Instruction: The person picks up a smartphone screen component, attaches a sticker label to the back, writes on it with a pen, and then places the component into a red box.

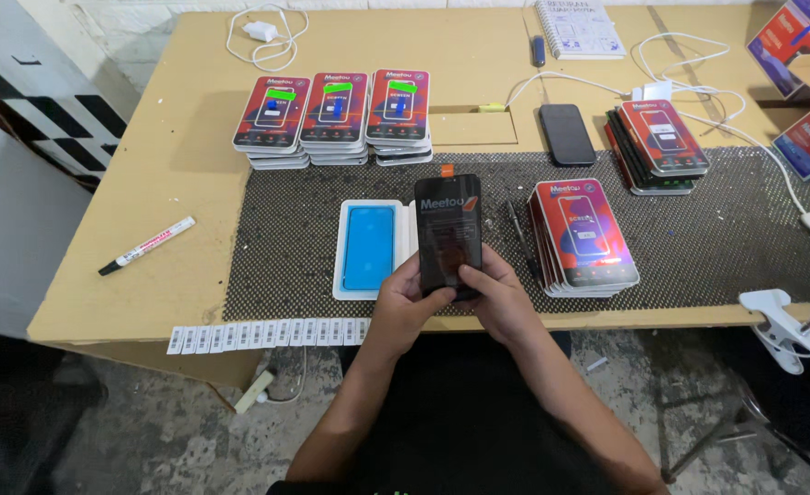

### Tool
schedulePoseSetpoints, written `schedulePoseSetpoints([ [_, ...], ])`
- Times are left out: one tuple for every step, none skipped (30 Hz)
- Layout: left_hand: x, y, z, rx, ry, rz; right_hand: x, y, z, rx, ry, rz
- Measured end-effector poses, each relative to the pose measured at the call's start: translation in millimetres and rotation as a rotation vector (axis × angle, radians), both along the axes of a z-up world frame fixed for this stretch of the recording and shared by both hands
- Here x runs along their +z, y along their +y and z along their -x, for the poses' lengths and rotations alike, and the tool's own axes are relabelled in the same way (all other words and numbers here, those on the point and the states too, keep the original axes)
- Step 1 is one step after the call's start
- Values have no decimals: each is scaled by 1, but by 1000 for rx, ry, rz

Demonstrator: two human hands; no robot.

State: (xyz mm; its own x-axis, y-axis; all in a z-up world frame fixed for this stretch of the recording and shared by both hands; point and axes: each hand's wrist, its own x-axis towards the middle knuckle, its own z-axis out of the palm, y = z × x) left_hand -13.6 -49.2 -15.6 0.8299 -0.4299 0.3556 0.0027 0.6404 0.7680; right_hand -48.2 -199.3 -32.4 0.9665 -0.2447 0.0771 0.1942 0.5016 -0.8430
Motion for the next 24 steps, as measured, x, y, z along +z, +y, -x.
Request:
schedulePoseSetpoints([
  [3,0,1,5,6,-2,-6,-3,-1,5,6,-2],
  [6,0,2,-4,14,-1,-12,-5,-3,15,-1,-26],
  [10,1,1,-11,18,-1,-17,-8,-6,26,-12,-51],
  [8,2,-1,-6,20,-3,-13,-6,-7,32,-10,-53],
  [6,1,-3,1,33,-17,-9,-5,-6,36,-17,-66],
  [3,0,-4,8,47,-31,-5,-5,-4,40,-24,-78],
  [4,1,-4,9,54,-33,-7,-6,-4,40,-16,-80],
  [6,2,-5,28,53,-47,-9,-6,-5,58,-22,-77],
  [7,4,-6,52,52,-58,-10,-7,-6,81,-28,-72],
  [5,4,-7,57,58,-57,-8,-4,-5,86,-21,-71],
  [4,4,-8,72,57,-61,-5,0,-4,80,-22,-81],
  [2,5,-9,87,57,-66,-2,3,-3,75,-23,-91],
  [0,6,-9,91,61,-66,-5,4,-4,79,-19,-91],
  [-1,7,-9,101,66,-86,-7,4,-4,96,-20,-109],
  [-2,7,-10,107,68,-107,-8,4,-5,110,-26,-126],
  [-17,7,-15,108,69,-108,-12,4,-5,110,-24,-127],
  [-33,6,-20,81,117,-93,-16,3,-5,115,-28,-132],
  [-48,5,-25,55,164,-78,-20,3,-5,121,-33,-138],
  [-42,6,-22,52,166,-79,-17,3,-4,118,-31,-139],
  [-36,7,-19,46,188,-92,-14,4,-3,128,-34,-142],
  [-31,9,-14,40,214,-105,-11,6,-1,137,-34,-146],
  [-30,8,-11,38,219,-107,-14,5,2,135,-29,-148],
  [-27,7,-11,30,225,-107,-15,4,2,139,-37,-155],
  [-24,5,-10,21,231,-108,-15,2,2,144,-44,-162],
])
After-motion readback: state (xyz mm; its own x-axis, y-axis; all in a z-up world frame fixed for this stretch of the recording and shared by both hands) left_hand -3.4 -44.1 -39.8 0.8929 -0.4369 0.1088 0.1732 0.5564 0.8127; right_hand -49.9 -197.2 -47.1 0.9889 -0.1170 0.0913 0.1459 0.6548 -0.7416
